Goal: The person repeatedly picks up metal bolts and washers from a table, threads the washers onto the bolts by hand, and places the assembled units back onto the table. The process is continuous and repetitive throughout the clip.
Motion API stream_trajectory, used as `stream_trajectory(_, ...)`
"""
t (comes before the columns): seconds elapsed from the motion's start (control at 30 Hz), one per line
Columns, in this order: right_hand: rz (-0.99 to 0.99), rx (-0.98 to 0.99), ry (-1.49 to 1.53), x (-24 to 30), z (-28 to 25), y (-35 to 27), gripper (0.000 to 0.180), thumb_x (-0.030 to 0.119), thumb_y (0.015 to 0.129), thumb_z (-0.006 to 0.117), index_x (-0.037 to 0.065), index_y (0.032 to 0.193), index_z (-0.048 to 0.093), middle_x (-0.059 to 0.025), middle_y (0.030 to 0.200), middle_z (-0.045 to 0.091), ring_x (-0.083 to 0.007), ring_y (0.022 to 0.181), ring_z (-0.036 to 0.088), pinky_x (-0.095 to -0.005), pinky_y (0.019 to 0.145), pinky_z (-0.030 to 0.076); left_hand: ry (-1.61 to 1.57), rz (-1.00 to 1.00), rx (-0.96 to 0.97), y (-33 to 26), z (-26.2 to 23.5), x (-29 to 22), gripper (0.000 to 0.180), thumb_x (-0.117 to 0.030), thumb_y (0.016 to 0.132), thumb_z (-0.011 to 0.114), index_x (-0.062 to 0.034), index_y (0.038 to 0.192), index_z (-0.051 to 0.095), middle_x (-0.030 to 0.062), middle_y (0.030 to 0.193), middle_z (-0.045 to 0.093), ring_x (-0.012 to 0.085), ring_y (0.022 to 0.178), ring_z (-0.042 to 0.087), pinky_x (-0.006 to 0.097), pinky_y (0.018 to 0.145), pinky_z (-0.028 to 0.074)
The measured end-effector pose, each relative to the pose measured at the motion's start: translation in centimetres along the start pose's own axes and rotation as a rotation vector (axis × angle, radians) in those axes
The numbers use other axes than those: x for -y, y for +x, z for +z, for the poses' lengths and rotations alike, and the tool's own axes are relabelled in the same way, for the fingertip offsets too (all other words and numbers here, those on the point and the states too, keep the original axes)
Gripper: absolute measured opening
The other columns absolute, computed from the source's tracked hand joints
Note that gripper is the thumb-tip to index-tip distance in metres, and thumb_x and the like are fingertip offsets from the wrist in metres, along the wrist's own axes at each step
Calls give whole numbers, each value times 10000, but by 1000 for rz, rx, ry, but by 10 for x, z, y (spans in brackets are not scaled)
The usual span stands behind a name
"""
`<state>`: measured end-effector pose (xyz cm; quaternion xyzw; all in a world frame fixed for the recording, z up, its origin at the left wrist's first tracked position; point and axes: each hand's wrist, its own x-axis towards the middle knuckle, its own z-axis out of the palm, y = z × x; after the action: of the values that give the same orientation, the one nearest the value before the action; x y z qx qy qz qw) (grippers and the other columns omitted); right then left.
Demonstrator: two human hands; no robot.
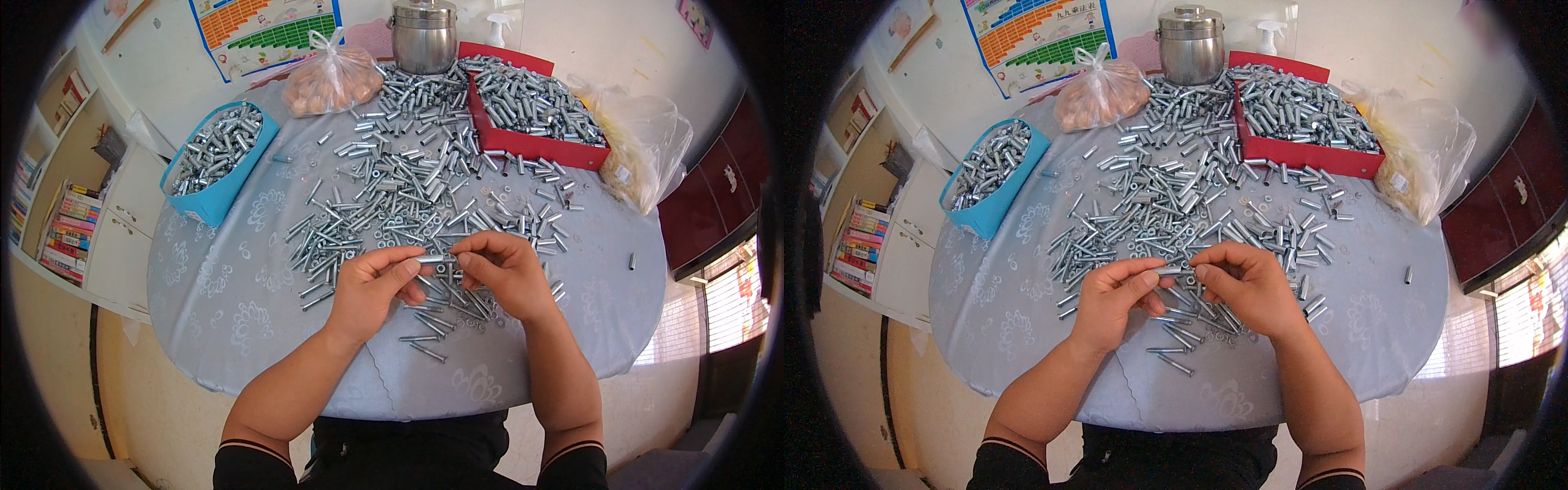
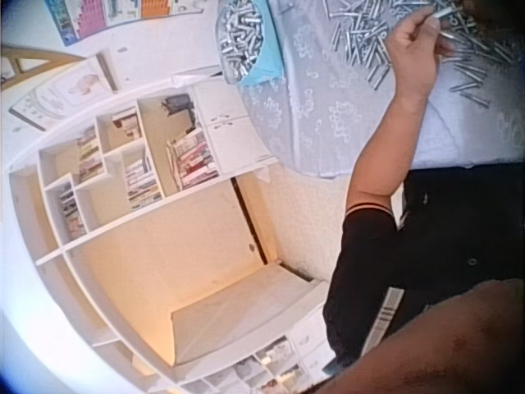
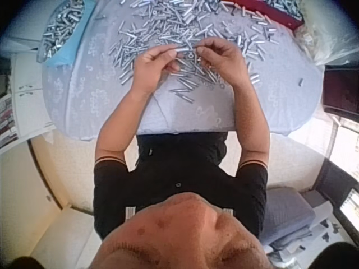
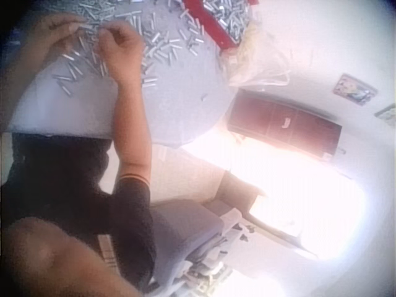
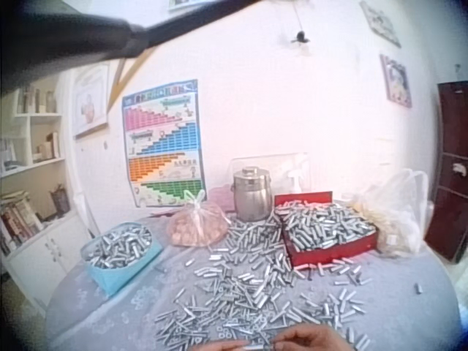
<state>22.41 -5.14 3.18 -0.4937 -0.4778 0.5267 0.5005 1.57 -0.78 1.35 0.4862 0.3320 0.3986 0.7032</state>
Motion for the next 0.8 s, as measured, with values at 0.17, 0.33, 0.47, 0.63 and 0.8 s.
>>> stream_trajectory(0.17,-16,-12,12,2,2,-1,175,37,874,666,-25,1038,669,-16,821,658,-60,680,585,-200,612,485,-19,7,-10,0,0,0,250,-77,925,594,41,1143,627,148,946,702,152,647,648,266,600,553)
stream_trajectory(0.33,-11,-22,-35,-3,5,-1,192,20,856,685,-28,1041,668,-12,828,662,-56,701,584,-198,626,478,49,16,21,-1,-1,2,249,-69,928,587,42,1148,626,145,947,702,158,689,669,268,624,564)
stream_trajectory(0.47,-77,-40,-71,-4,5,0,192,14,856,683,-26,1043,666,-11,823,660,-57,704,585,-200,627,476,62,32,55,-2,2,1,262,-61,934,570,39,1172,612,145,970,702,170,745,688,270,660,573)
stream_trajectory(0.63,-94,-36,-76,-2,3,0,185,34,864,680,-19,1041,669,-13,828,661,-55,725,589,-199,637,475,80,63,59,-1,1,0,276,-62,944,549,33,1199,594,147,1008,697,165,756,686,282,678,574)
stream_trajectory(0.8,-53,-115,-111,2,2,0,171,36,864,679,-21,1025,673,-14,841,666,-59,739,594,-200,648,473,31,116,-39,0,-5,0,256,-93,943,552,22,1164,611,137,973,698,144,713,662,270,661,564)
